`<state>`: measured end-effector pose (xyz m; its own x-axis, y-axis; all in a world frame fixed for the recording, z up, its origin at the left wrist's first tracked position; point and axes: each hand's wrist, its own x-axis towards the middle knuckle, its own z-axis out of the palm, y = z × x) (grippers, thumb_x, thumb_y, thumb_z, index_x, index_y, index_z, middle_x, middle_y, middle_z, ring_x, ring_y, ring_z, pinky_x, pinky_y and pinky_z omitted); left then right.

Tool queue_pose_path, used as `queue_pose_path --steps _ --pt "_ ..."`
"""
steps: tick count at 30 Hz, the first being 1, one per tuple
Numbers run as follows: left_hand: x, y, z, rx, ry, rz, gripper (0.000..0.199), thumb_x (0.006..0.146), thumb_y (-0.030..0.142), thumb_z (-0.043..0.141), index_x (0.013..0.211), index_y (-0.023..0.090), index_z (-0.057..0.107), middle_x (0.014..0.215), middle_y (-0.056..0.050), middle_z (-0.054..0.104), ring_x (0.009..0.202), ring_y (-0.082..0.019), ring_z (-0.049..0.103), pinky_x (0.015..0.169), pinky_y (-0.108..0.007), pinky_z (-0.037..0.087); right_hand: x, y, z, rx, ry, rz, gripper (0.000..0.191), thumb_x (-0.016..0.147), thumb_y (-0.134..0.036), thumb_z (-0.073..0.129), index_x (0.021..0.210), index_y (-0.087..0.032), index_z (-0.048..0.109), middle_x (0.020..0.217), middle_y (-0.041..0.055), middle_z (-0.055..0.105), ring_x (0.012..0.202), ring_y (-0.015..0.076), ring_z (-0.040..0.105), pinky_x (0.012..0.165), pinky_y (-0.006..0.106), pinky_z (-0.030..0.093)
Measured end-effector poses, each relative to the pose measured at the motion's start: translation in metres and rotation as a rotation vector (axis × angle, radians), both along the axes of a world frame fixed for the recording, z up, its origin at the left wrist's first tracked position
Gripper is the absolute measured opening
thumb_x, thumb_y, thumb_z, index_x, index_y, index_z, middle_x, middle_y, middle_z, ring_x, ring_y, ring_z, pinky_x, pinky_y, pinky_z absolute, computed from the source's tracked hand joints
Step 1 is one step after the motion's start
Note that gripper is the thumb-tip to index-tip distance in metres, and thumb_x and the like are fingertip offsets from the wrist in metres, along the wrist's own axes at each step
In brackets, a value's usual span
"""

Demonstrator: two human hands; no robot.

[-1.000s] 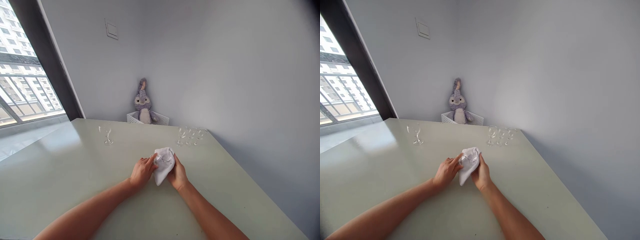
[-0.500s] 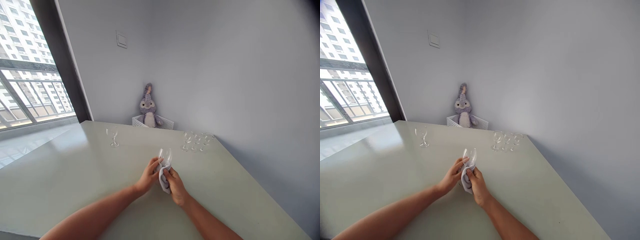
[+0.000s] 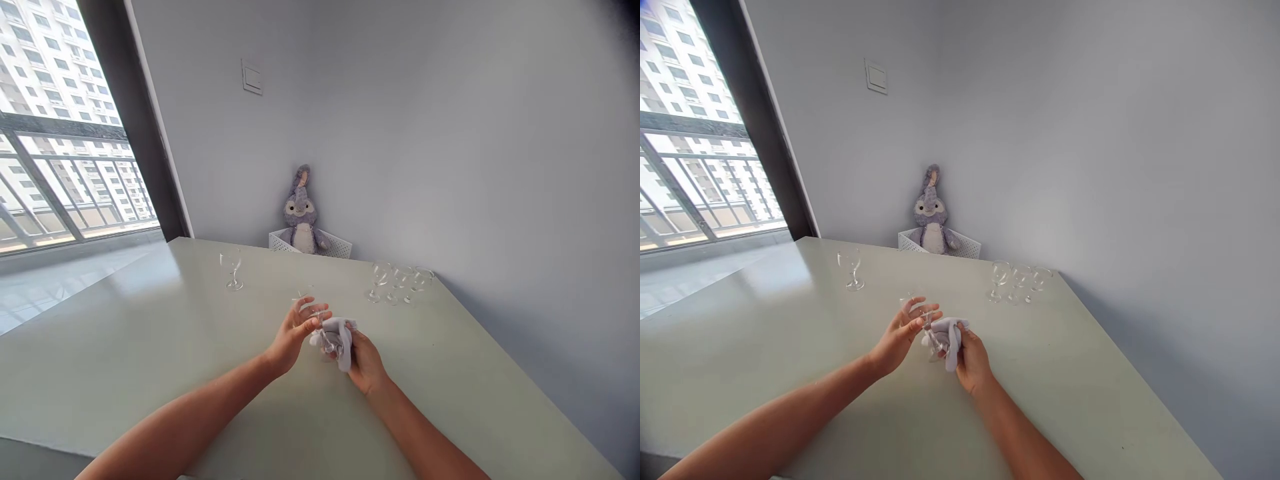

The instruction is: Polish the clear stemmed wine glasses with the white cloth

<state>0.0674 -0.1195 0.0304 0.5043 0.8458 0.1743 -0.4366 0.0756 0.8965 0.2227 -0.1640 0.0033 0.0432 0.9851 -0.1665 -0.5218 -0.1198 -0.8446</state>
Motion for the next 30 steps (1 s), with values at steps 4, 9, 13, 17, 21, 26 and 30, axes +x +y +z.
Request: queue_pose_path --steps 4,9,13,17,21,26,30 --pt "0.002 -0.007 0.000 0.187 -0.001 0.055 0.059 0.071 0.031 0.066 0.118 0.026 0.031 0.126 -0.012 0.045 0.113 -0.026 0.048 0.092 -0.043 0.038 -0.005 -0.005 0.002 -0.068 0.172 0.077 0.034 0.076 -0.049 0.056 0.084 -0.017 0.060 0.079 0.0041 0.064 0.068 0.0168 0.060 0.060 0.032 0.050" --pt "-0.001 -0.009 -0.004 0.478 0.223 0.095 0.060 0.074 0.028 0.063 0.122 0.025 0.027 0.112 -0.010 0.053 0.100 -0.020 0.055 0.086 -0.038 0.042 -0.023 -0.013 0.005 -0.128 -0.007 0.222 0.030 0.069 -0.043 0.065 0.076 -0.014 0.058 0.057 0.0010 0.057 0.049 0.0135 0.053 0.046 0.028 0.046" --pt "-0.010 0.015 -0.013 0.727 0.460 0.403 0.058 0.075 0.025 0.059 0.123 0.026 0.026 0.102 -0.004 0.055 0.080 -0.013 0.054 0.079 -0.034 0.043 -0.011 -0.013 0.007 -0.141 -0.293 -0.066 0.035 0.066 -0.049 0.064 0.065 -0.017 0.051 0.047 -0.0048 0.043 0.041 0.0103 0.043 0.041 0.025 0.040" --pt "-0.015 0.030 -0.023 0.909 0.876 0.623 0.053 0.077 0.021 0.053 0.124 0.025 0.031 0.101 -0.004 0.054 0.075 -0.014 0.052 0.075 -0.034 0.042 -0.001 -0.022 0.014 0.218 -0.673 -0.410 0.029 0.079 -0.047 0.051 0.071 -0.019 0.053 0.061 -0.0006 0.049 0.060 0.0133 0.048 0.057 0.026 0.041" --pt "-0.009 0.019 -0.027 1.218 1.058 0.563 0.045 0.081 0.019 0.046 0.124 0.024 0.036 0.107 -0.008 0.052 0.084 -0.019 0.053 0.076 -0.035 0.039 -0.012 -0.028 0.015 0.429 -0.854 -0.187 0.026 0.083 -0.041 0.046 0.094 -0.019 0.056 0.086 0.0047 0.056 0.081 0.0172 0.050 0.072 0.029 0.041" --pt "-0.011 0.007 -0.018 1.375 1.043 0.365 0.051 0.074 0.005 0.041 0.121 0.024 0.040 0.104 -0.008 0.053 0.085 -0.019 0.054 0.073 -0.032 0.038 -0.008 -0.023 0.008 0.317 -0.860 0.296 0.031 0.083 -0.042 0.044 0.068 -0.017 0.054 0.059 -0.0018 0.049 0.056 0.0106 0.044 0.052 0.022 0.036" --pt "-0.016 0.006 -0.002 1.140 1.038 0.047 0.054 0.069 0.020 0.054 0.120 0.026 0.038 0.103 -0.004 0.055 0.080 -0.017 0.054 0.068 -0.027 0.038 0.013 -0.016 0.000 0.520 -1.198 0.323 0.020 0.080 -0.029 0.046 0.065 -0.017 0.055 0.063 -0.0008 0.055 0.058 0.0112 0.046 0.054 0.022 0.035"
